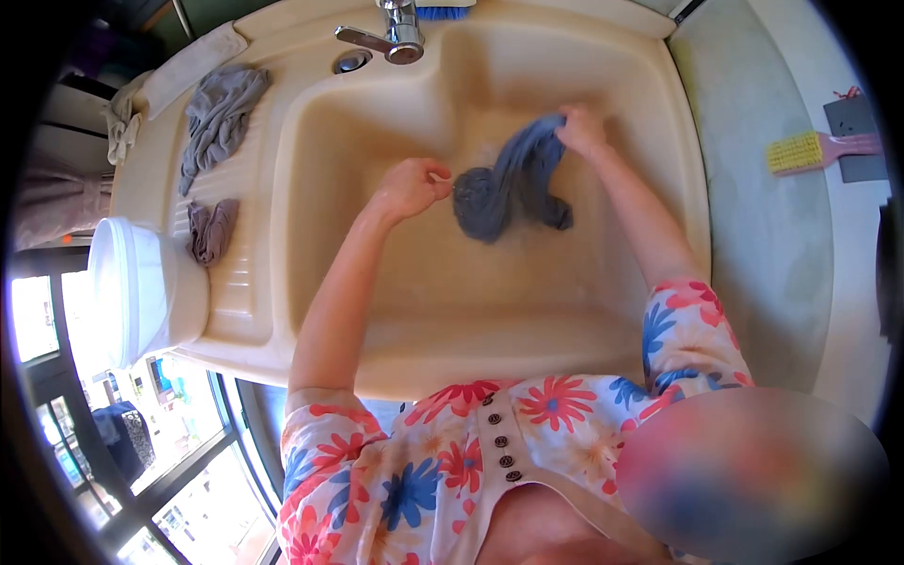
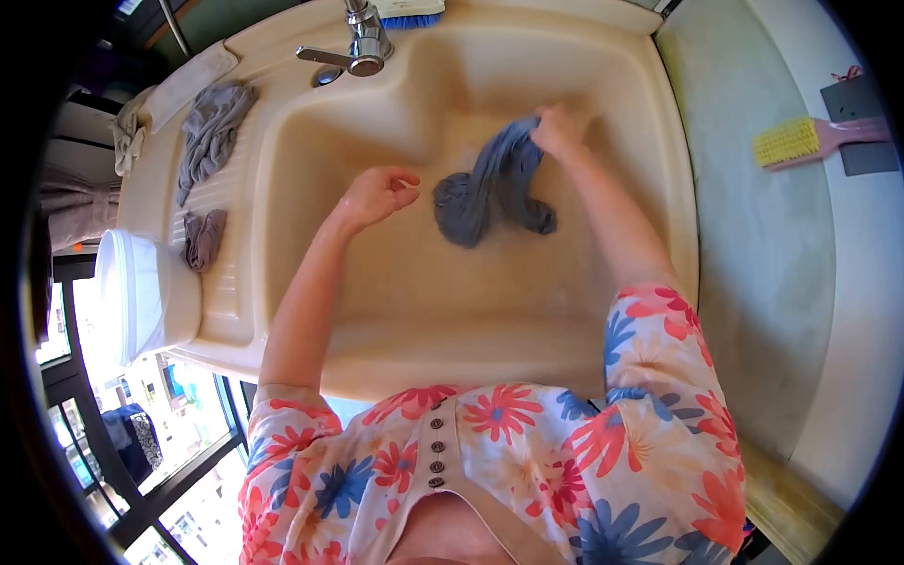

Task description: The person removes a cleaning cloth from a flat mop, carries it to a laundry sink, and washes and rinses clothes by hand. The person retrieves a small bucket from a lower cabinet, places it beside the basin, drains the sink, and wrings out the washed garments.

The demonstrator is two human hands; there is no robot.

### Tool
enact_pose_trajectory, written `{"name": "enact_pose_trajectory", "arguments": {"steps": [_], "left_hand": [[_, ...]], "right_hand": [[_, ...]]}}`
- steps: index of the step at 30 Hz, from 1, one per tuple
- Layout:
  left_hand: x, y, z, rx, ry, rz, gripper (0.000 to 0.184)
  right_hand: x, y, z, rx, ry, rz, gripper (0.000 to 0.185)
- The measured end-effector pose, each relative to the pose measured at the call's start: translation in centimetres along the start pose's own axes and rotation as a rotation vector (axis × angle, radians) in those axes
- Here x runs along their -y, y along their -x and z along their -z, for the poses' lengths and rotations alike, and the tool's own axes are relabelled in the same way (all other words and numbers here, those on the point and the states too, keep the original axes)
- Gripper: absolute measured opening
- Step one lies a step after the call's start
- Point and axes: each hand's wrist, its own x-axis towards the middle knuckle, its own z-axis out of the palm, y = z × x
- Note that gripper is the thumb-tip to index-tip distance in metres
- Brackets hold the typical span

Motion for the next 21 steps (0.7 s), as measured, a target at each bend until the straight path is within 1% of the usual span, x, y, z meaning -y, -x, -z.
{"name": "enact_pose_trajectory", "arguments": {"steps": [1,2,3,4,5,6,8,10,12,13,14,16,19,21], "left_hand": [[-0.2,0.4,-0.3,-0.013,-0.003,-0.002,0.032],[-0.3,0.6,-0.8,0.022,0.076,0.011,0.032],[-0.3,0.6,-1.4,0.054,0.157,0.019,0.032],[-0.5,0.7,-1.8,0.083,0.239,0.025,0.033],[-0.6,1.0,-1.8,0.095,0.236,0.023,0.033],[-1.0,1.5,-2.0,0.11,0.234,0.026,0.034],[-1.4,2.2,-2.1,0.144,0.257,0.067,0.036],[-1.8,2.3,-2.2,0.189,0.292,0.128,0.039],[-1.4,1.6,-3.2,0.053,0.041,-0.089,0.048],[-1.5,1.5,-3.7,-0.013,-0.083,-0.195,0.052],[-2.0,1.7,-4.2,-0.139,-0.086,-0.283,0.057],[-4.0,2.2,-5.4,-0.391,-0.086,-0.465,0.069],[-6.4,2.5,-6.2,-0.499,0.136,-0.535,0.079],[-5.9,1.4,-6.9,-0.365,0.414,-0.481,0.073]], "right_hand": [[0.7,1.1,0.4,-0.143,0.11,0.009,0.024],[1.6,2.6,0.7,-0.288,0.227,0.02,0.022],[2.5,5.1,-1.1,-0.067,0.061,-0.046,0.02],[1.8,7.2,-5.1,-0.004,0.261,0.026,0.021],[1.2,9.6,-8.9,0.109,0.334,0.072,0.026],[3.4,13.6,-8.1,0.253,0.465,0.154,0.032],[1.7,14.5,-8.8,0.537,0.343,0.208,0.031],[0.2,10.6,-5.5,0.496,0.223,0.127,0.029],[2.8,9.4,1.4,0.277,-0.023,0.022,0.026],[2.8,8.0,2.4,0.178,-0.116,0.16,0.026],[2.8,7.4,3.0,0.081,-0.208,0.294,0.027],[7.6,10.4,8.6,0.096,-0.18,0.308,0.025],[12.1,13.8,13.1,0.167,-0.357,0.353,0.024],[13.5,15.1,14.9,0.173,-0.59,0.367,0.023]]}}
